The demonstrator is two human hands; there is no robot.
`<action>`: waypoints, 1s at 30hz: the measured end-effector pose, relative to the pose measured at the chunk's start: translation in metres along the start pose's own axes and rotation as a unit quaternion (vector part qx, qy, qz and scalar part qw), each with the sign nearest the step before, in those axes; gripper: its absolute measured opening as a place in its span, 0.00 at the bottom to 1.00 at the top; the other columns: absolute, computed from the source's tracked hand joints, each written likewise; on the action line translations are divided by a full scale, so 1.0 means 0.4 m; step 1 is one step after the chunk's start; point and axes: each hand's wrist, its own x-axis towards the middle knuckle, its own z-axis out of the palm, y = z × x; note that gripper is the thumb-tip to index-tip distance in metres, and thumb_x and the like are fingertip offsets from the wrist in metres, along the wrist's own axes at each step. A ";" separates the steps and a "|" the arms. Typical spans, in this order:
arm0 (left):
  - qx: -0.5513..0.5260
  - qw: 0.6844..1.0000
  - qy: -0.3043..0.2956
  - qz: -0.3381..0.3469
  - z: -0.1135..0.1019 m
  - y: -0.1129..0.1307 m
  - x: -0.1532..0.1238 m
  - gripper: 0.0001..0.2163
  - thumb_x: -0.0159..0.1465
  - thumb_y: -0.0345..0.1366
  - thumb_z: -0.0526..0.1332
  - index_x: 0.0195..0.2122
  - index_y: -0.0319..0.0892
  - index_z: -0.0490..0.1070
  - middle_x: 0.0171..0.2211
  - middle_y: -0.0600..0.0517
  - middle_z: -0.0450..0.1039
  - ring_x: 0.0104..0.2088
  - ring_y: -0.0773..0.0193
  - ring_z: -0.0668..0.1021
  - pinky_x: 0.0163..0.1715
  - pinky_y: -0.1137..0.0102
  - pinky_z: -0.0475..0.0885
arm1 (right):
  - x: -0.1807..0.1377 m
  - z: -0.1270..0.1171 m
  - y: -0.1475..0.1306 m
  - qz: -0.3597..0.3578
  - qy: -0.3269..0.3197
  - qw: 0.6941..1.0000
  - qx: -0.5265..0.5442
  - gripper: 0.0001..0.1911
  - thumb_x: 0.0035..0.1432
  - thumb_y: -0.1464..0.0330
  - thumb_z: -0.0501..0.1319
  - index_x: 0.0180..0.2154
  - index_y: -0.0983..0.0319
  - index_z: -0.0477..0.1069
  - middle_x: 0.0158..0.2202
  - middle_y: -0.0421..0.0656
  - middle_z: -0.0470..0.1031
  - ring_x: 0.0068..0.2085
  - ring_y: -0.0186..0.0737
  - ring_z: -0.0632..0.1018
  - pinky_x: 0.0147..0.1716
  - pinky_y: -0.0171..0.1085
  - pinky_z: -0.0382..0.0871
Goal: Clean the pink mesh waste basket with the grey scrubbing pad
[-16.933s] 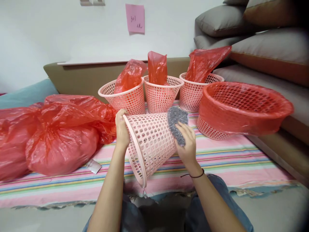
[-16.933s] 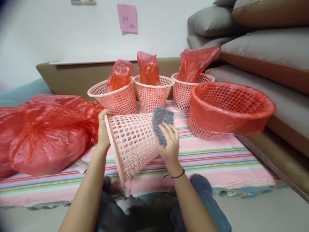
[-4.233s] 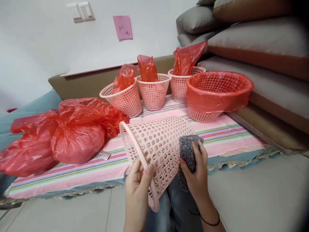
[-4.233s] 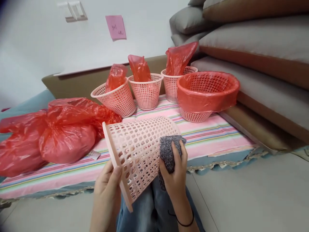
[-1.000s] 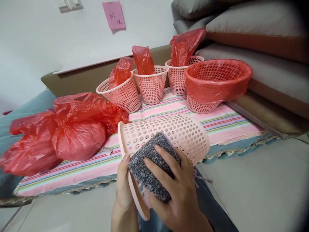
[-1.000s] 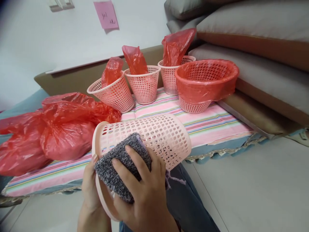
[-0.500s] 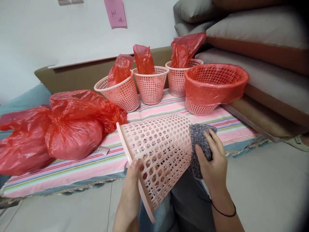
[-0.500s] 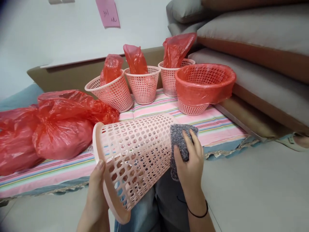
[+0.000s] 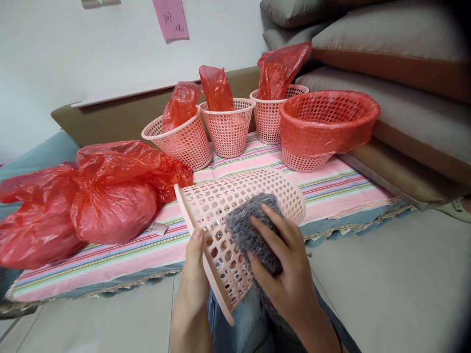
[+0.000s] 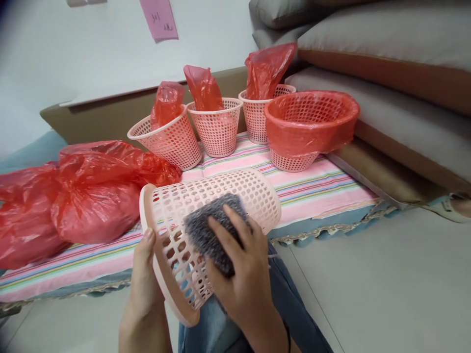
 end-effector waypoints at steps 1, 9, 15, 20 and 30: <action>-0.004 1.000 -0.005 -0.015 -0.003 -0.001 -0.001 0.23 0.58 0.51 0.64 0.52 0.45 0.76 0.42 0.48 0.83 0.52 0.46 0.79 0.49 0.61 0.77 | 0.004 -0.003 0.023 0.015 0.011 1.000 -0.005 0.26 0.61 0.67 0.58 0.61 0.53 0.63 0.66 0.44 0.61 0.62 0.52 0.66 0.60 0.57 0.62; -0.015 0.999 -0.016 -0.042 0.000 -0.006 0.008 0.29 0.52 0.54 0.67 0.47 0.36 0.78 0.40 0.40 0.82 0.51 0.40 0.79 0.49 0.57 0.77 | 0.005 -0.006 0.099 0.063 0.043 0.997 -0.005 0.25 0.63 0.66 0.58 0.61 0.51 0.63 0.65 0.44 0.62 0.64 0.50 0.65 0.61 0.56 0.62; -0.022 0.999 -0.009 -0.041 0.003 0.001 0.006 0.27 0.53 0.53 0.66 0.47 0.37 0.78 0.39 0.41 0.82 0.50 0.39 0.79 0.49 0.57 0.77 | 0.004 0.005 0.095 0.066 0.040 0.997 -0.007 0.24 0.64 0.65 0.58 0.61 0.52 0.63 0.66 0.45 0.61 0.64 0.51 0.65 0.61 0.58 0.62; 0.017 0.999 -0.034 -0.030 -0.014 0.002 0.007 0.27 0.55 0.55 0.66 0.48 0.40 0.78 0.42 0.42 0.82 0.51 0.41 0.79 0.48 0.56 0.77 | 0.003 0.005 0.094 0.063 0.042 0.997 -0.004 0.25 0.63 0.65 0.58 0.61 0.52 0.63 0.66 0.46 0.61 0.64 0.53 0.65 0.61 0.60 0.62; 0.008 0.999 -0.025 -0.035 -0.023 -0.003 0.012 0.29 0.53 0.55 0.67 0.48 0.39 0.78 0.39 0.42 0.82 0.49 0.41 0.80 0.47 0.59 0.78 | 0.001 0.009 0.094 0.062 0.039 0.997 -0.004 0.25 0.63 0.65 0.59 0.61 0.52 0.63 0.66 0.46 0.61 0.64 0.52 0.65 0.61 0.58 0.62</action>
